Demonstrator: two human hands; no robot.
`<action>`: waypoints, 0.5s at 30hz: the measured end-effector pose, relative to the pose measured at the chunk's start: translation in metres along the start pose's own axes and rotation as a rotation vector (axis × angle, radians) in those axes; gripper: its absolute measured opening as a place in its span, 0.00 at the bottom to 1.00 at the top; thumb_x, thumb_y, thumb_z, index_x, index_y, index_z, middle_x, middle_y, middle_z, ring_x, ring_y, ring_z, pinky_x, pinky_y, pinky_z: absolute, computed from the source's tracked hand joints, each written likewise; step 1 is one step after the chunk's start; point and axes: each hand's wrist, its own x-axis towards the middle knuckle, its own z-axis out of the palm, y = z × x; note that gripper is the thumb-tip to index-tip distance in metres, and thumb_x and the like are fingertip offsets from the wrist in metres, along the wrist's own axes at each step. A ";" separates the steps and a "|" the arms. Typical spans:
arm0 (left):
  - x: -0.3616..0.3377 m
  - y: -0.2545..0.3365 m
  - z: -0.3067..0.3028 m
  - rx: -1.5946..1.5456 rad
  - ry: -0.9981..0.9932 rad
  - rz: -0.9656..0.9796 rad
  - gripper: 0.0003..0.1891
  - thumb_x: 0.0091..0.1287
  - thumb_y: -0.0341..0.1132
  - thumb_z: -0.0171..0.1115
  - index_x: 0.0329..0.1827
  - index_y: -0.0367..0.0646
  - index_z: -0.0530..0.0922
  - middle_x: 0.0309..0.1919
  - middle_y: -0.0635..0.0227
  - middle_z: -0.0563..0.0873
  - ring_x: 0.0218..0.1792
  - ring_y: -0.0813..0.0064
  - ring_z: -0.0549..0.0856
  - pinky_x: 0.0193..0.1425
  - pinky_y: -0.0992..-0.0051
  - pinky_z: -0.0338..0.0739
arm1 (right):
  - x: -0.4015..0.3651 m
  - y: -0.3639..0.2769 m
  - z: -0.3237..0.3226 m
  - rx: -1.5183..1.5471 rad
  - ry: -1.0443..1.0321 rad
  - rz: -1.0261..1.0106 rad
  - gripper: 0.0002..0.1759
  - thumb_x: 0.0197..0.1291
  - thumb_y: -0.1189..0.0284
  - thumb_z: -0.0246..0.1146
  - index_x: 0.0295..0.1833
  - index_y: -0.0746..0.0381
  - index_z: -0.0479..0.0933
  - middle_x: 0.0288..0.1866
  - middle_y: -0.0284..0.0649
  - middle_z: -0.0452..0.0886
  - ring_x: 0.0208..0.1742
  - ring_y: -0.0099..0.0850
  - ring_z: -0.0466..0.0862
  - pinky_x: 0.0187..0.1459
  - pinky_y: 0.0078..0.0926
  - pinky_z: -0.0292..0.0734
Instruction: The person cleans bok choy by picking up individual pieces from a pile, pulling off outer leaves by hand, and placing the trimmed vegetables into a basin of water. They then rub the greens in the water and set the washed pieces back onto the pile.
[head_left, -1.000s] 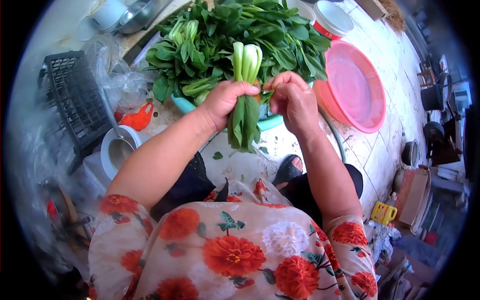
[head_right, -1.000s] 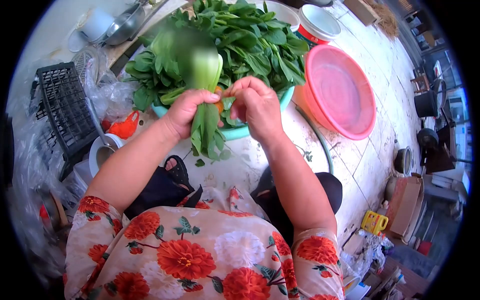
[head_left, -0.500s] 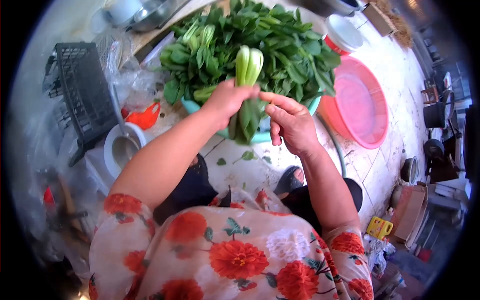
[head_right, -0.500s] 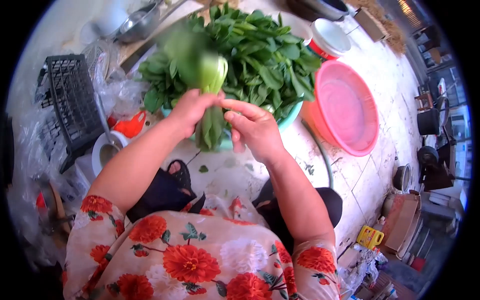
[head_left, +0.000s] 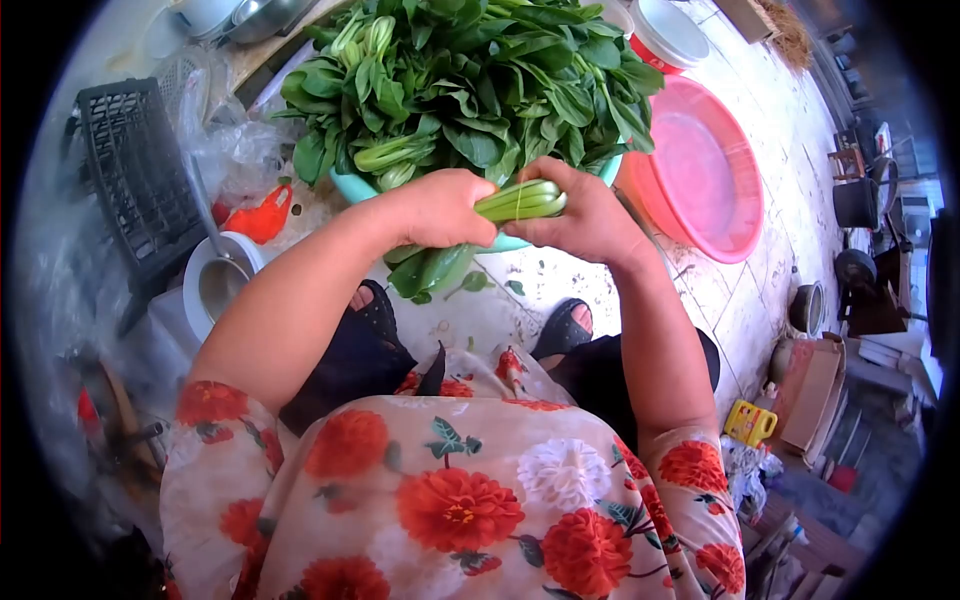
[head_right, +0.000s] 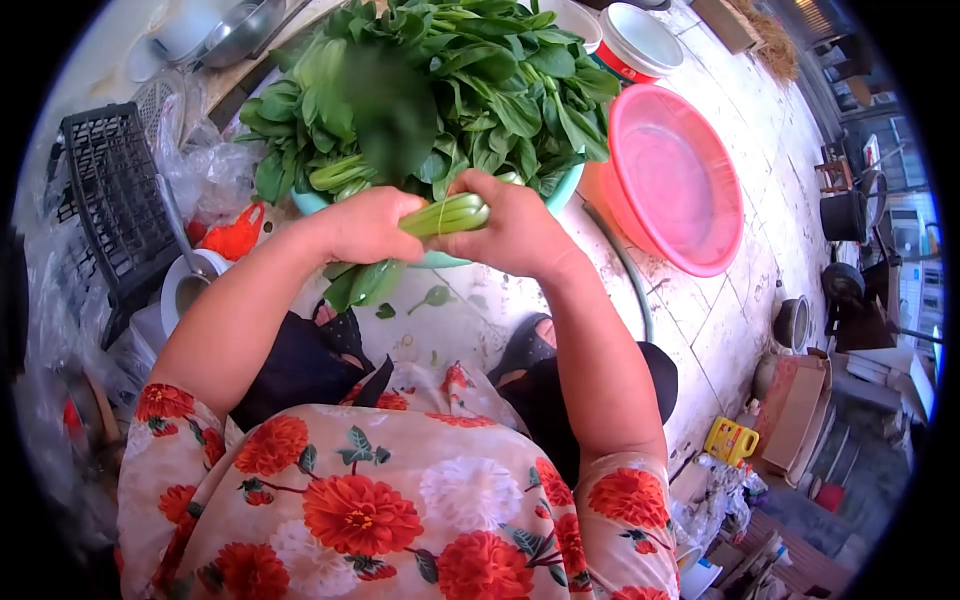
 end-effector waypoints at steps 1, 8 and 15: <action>0.004 -0.006 0.003 -0.064 0.002 0.037 0.16 0.51 0.38 0.66 0.39 0.36 0.81 0.29 0.58 0.85 0.30 0.69 0.83 0.39 0.71 0.77 | 0.001 0.000 -0.003 0.002 -0.005 -0.002 0.31 0.48 0.61 0.76 0.54 0.60 0.72 0.36 0.46 0.84 0.33 0.35 0.86 0.40 0.31 0.80; 0.013 -0.008 0.006 -0.707 0.230 -0.051 0.20 0.58 0.33 0.65 0.52 0.34 0.76 0.42 0.64 0.84 0.39 0.77 0.82 0.45 0.75 0.77 | 0.003 0.006 0.000 0.773 -0.158 0.204 0.14 0.55 0.78 0.67 0.46 0.63 0.72 0.30 0.33 0.79 0.29 0.23 0.82 0.33 0.19 0.79; 0.017 -0.013 0.005 -0.746 0.331 -0.010 0.22 0.60 0.33 0.65 0.57 0.34 0.73 0.43 0.61 0.83 0.40 0.75 0.83 0.44 0.75 0.79 | -0.008 -0.020 0.008 0.656 -0.154 0.123 0.11 0.56 0.77 0.67 0.42 0.63 0.74 0.26 0.28 0.77 0.29 0.18 0.78 0.33 0.16 0.73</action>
